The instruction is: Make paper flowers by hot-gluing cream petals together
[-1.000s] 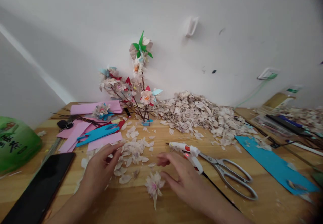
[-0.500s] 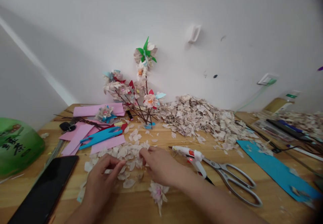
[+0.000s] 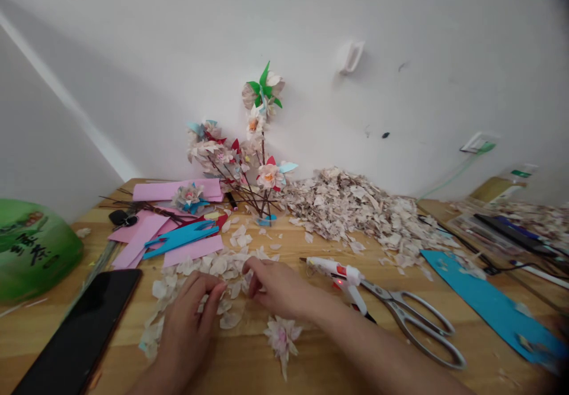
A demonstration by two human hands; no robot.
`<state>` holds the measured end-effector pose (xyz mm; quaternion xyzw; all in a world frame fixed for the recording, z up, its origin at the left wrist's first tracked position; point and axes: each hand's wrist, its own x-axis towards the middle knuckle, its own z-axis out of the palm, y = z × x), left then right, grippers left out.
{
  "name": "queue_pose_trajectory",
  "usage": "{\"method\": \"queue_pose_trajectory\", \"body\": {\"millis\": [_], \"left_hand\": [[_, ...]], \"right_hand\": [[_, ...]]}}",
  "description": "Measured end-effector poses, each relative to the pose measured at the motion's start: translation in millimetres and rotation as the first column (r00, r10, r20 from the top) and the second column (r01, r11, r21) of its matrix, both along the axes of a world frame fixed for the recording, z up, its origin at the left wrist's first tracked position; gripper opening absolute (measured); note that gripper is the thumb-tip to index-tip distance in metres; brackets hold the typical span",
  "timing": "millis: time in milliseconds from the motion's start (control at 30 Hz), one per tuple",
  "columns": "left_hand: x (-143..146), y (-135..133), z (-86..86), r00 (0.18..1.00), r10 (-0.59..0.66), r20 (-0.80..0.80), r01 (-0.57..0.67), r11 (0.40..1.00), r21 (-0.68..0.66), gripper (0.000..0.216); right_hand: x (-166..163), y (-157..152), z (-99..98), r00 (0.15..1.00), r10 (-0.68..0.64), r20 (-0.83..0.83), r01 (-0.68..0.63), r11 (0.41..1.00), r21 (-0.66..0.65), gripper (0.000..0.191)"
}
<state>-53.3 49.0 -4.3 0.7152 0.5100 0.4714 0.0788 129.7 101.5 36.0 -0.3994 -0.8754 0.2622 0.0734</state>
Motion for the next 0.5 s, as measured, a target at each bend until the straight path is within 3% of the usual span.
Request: {"method": "queue_pose_trajectory", "body": {"millis": [200, 400, 500], "left_hand": [[-1.5, 5.1, -5.0, 0.996, 0.021, 0.092, -0.022, 1.000, 0.013, 0.009], [-1.0, 7.3, -6.5, 0.996, 0.009, 0.090, -0.008, 1.000, -0.006, 0.007], [-1.5, 6.8, -7.4, 0.996, 0.033, 0.082, -0.032, 0.999, -0.021, 0.009]], "right_hand": [[15.8, 12.9, -4.0, 0.980, -0.149, -0.133, 0.120, 0.972, -0.201, 0.043], [19.7, 26.8, -10.4, 0.940, -0.285, -0.189, 0.275, 0.958, -0.075, 0.040], [15.2, 29.1, -16.1, 0.938, -0.289, -0.193, 0.288, 0.957, -0.035, 0.048]]}}
